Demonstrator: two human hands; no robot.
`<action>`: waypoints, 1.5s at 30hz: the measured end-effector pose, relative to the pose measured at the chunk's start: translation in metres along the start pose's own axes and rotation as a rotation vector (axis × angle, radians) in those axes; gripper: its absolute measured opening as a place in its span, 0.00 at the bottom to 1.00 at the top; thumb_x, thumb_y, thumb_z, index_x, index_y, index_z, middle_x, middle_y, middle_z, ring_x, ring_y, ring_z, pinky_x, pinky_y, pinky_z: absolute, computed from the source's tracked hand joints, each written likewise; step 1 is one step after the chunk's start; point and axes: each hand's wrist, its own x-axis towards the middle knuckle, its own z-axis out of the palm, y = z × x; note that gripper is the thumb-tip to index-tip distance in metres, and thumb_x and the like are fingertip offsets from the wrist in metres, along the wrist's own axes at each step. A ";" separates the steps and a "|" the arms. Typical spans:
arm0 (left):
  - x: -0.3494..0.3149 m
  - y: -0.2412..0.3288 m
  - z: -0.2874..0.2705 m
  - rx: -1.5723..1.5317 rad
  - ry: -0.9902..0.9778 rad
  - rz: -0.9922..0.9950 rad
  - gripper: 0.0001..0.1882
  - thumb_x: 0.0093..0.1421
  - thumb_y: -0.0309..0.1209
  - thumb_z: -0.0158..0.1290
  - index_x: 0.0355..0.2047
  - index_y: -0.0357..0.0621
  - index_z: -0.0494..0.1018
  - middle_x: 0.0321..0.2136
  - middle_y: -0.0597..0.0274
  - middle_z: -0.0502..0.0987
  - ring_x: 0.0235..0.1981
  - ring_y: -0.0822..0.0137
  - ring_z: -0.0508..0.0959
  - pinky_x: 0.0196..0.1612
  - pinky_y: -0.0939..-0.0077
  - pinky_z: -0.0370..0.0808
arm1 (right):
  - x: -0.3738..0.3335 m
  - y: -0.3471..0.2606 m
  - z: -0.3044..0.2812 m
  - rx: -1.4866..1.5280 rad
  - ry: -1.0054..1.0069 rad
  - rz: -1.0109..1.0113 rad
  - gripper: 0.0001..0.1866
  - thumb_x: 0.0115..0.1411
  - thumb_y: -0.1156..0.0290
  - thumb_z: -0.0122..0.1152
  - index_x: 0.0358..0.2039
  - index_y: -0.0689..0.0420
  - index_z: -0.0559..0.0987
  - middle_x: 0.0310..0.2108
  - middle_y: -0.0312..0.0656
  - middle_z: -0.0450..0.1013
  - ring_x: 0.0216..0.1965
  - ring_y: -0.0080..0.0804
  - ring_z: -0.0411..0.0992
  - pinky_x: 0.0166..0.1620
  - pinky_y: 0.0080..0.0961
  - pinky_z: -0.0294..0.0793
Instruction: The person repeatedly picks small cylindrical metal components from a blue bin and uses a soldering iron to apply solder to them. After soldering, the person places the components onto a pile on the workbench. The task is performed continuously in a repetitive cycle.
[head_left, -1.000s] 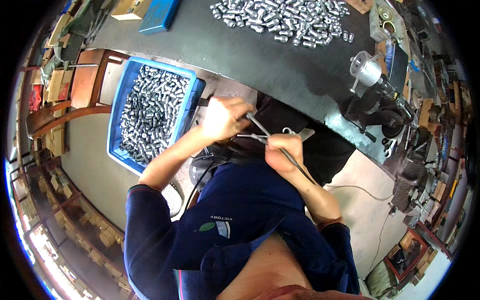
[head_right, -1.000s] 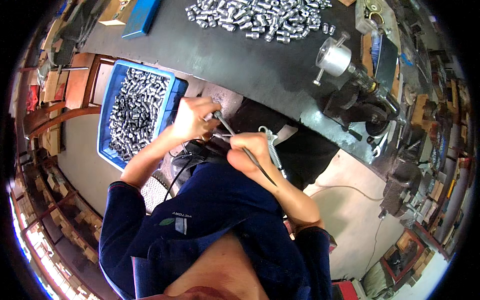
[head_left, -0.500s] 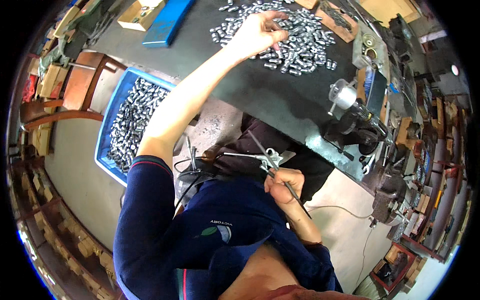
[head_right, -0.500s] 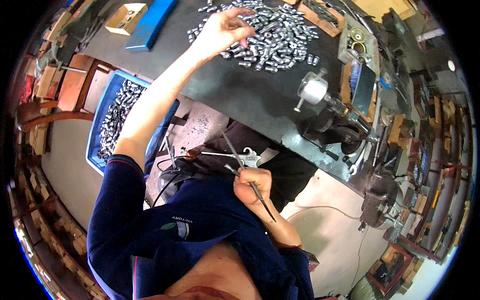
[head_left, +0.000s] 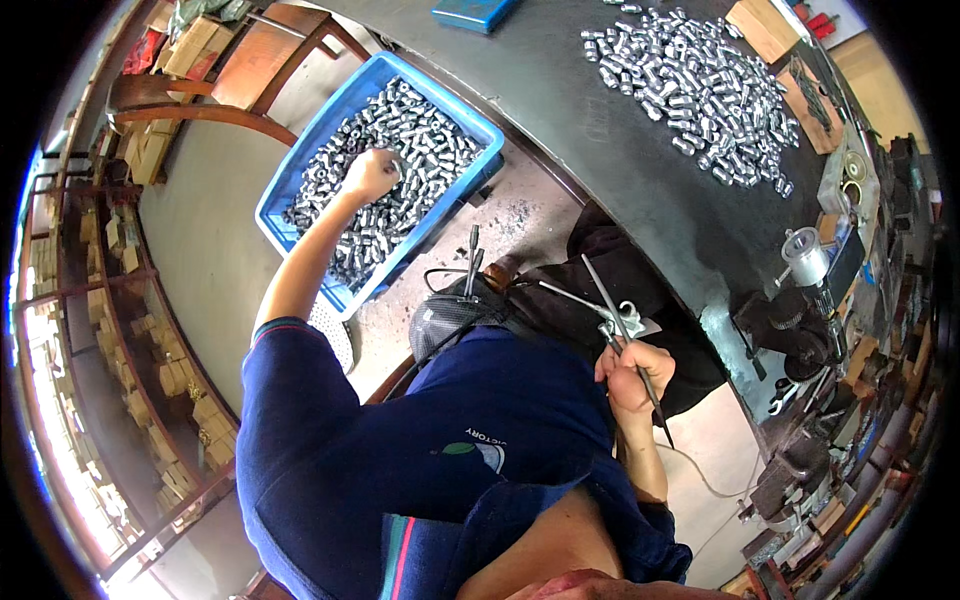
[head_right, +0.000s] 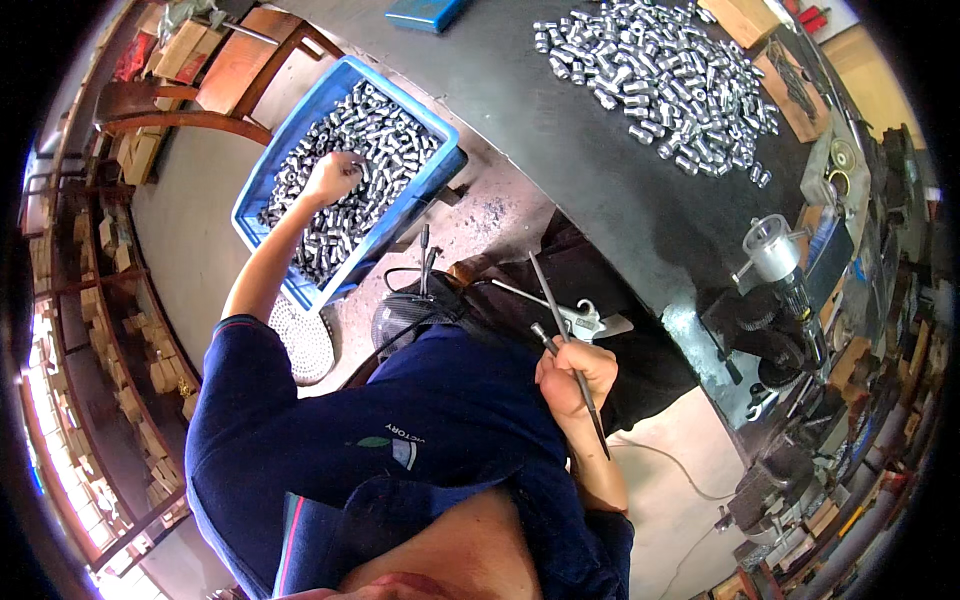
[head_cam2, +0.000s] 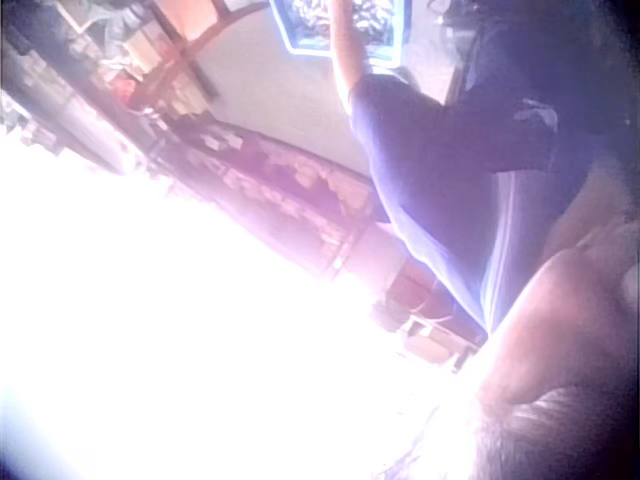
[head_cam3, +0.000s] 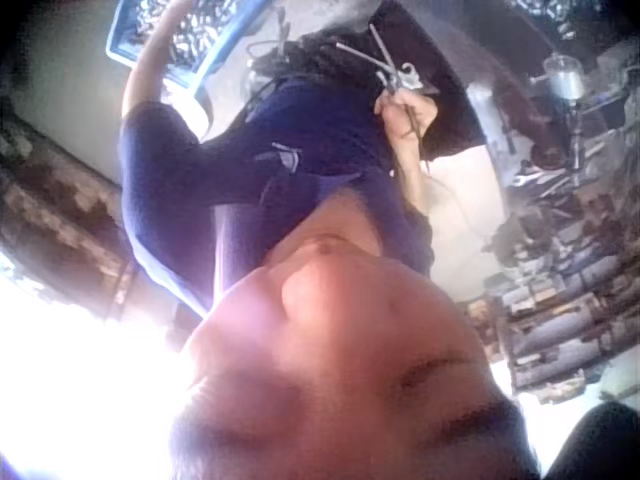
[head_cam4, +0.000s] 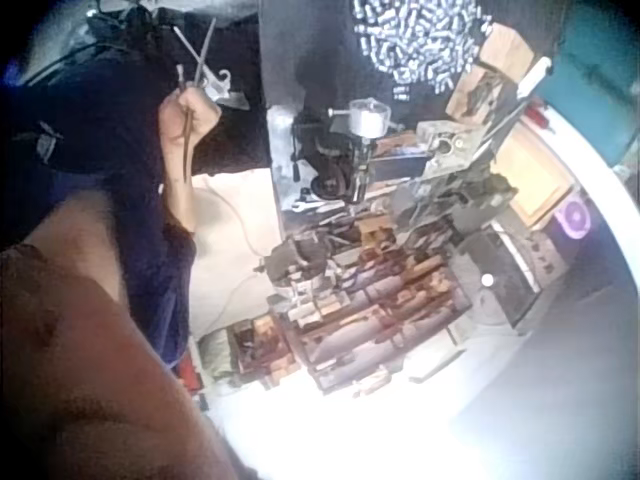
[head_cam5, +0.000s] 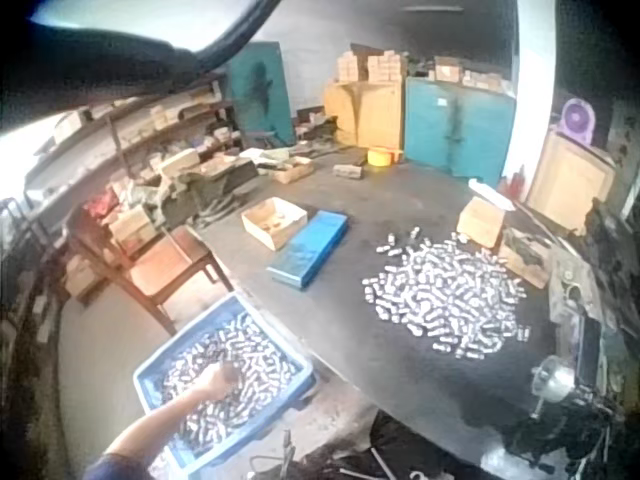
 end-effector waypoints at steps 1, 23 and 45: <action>-0.004 -0.019 0.013 0.051 -0.053 -0.122 0.16 0.43 0.33 0.51 0.34 0.47 0.78 0.26 0.47 0.77 0.30 0.51 0.78 0.37 0.62 0.75 | 0.001 0.000 0.002 -0.001 -0.008 0.005 0.15 0.46 0.77 0.50 0.09 0.58 0.56 0.10 0.39 0.58 0.12 0.23 0.57 0.16 0.19 0.60; -0.025 -0.009 0.017 0.612 -0.270 -0.196 0.12 0.46 0.32 0.52 0.31 0.42 0.73 0.30 0.49 0.78 0.34 0.51 0.79 0.38 0.58 0.75 | -0.006 0.012 0.000 -0.038 0.054 0.085 0.15 0.49 0.86 0.43 0.10 0.58 0.57 0.09 0.37 0.58 0.11 0.22 0.59 0.15 0.18 0.61; -0.015 0.118 -0.042 -0.581 -0.203 -0.083 0.11 0.48 0.26 0.55 0.32 0.33 0.71 0.22 0.56 0.76 0.24 0.67 0.78 0.29 0.78 0.73 | -0.004 0.019 -0.014 -0.012 -0.046 0.046 0.16 0.45 0.77 0.53 0.10 0.58 0.56 0.10 0.36 0.58 0.12 0.21 0.57 0.16 0.18 0.59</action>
